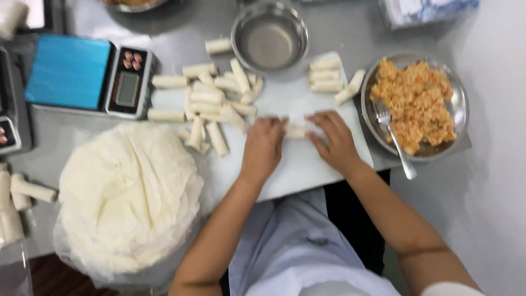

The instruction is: Rolling spring rolls by placing filling on wrappers and folding them into cylinders on a production table.

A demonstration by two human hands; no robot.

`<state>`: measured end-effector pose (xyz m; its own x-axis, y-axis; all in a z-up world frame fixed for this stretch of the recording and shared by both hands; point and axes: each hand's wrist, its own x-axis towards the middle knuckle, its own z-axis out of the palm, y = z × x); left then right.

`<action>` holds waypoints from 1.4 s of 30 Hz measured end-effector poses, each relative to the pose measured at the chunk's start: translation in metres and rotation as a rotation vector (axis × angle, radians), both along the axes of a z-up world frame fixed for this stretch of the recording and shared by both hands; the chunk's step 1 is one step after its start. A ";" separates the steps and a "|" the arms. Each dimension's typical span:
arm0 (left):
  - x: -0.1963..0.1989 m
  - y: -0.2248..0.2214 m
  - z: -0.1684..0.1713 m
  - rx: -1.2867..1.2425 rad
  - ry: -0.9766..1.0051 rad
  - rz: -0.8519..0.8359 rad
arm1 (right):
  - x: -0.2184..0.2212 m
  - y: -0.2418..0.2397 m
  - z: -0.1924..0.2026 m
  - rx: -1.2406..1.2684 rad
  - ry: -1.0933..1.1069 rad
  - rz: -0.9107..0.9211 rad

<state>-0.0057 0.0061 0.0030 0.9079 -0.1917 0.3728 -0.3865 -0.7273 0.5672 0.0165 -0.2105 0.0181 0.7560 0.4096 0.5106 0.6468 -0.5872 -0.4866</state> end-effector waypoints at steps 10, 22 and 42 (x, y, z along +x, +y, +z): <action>0.003 -0.005 0.006 0.214 0.018 0.010 | 0.021 -0.008 -0.035 -0.082 0.020 -0.003; 0.021 0.004 -0.006 0.461 -0.021 -0.067 | 0.009 0.000 -0.031 -0.364 -0.156 -0.068; 0.003 0.006 -0.001 -0.040 0.218 0.006 | 0.041 -0.007 0.005 -0.115 0.289 0.320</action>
